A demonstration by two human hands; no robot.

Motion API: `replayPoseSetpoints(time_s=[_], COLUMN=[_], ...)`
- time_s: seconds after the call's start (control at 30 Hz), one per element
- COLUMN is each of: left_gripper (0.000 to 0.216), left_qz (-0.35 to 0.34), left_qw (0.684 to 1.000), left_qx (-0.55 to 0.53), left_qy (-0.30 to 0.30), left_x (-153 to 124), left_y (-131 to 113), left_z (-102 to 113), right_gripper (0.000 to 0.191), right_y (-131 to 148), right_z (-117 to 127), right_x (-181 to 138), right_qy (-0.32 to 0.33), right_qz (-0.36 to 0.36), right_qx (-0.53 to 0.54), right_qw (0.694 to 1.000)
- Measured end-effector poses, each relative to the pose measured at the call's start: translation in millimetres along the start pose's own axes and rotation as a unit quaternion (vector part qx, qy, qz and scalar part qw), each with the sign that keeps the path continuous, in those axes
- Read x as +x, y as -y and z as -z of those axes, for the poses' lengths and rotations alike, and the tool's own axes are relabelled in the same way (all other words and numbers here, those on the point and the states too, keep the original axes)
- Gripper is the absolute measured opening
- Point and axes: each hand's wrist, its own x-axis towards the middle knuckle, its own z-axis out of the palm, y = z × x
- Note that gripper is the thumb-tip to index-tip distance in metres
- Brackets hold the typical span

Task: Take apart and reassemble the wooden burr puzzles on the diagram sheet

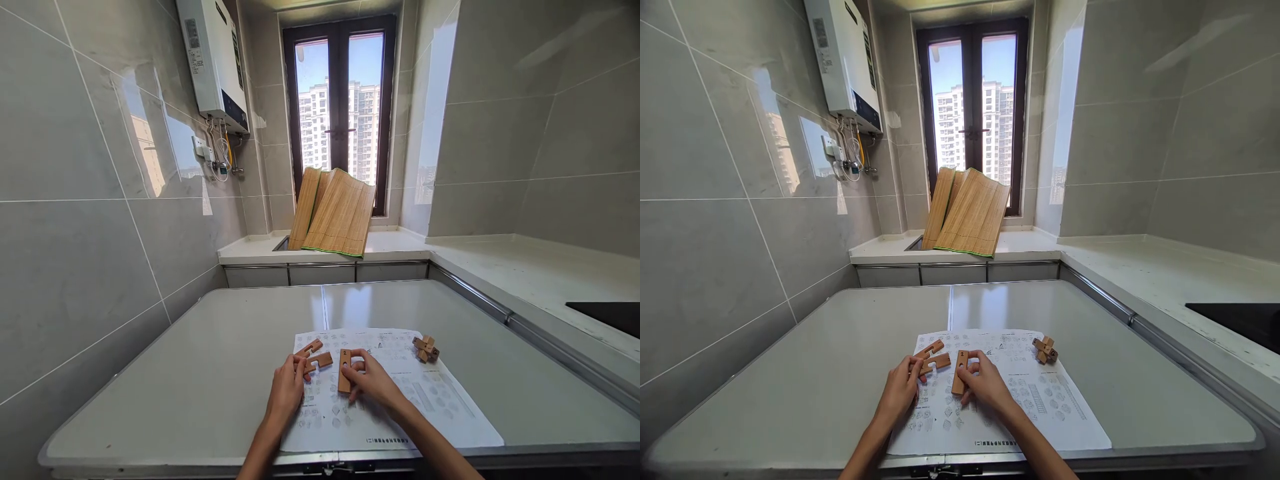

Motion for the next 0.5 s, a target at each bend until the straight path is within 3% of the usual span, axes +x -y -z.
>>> replayPoseSetpoints(time_s=[0.1, 0.3, 0.5], left_gripper=[0.03, 0.029, 0.026], left_qz=[-0.005, -0.007, -0.04], left_qw=[0.996, 0.979, 0.971], left_qx=[0.086, 0.204, 0.235], left_qy=[-0.02, -0.02, 0.005], left_x=[6.1, 9.1, 3.4], left_y=[-4.9, -8.9, -7.5], left_z=[0.3, -2.3, -2.8], right_gripper=[0.058, 0.015, 0.018], right_y=[-3.5, -9.2, -17.1], right_z=[-10.0, -32.5, -36.3], right_x=[13.9, 31.8, 34.1], right_qy=[0.012, 0.041, 0.04], right_qz=[-0.008, -0.034, -0.052], right_qx=[-0.024, -0.06, -0.1], right_qw=[1.0, 0.997, 0.993])
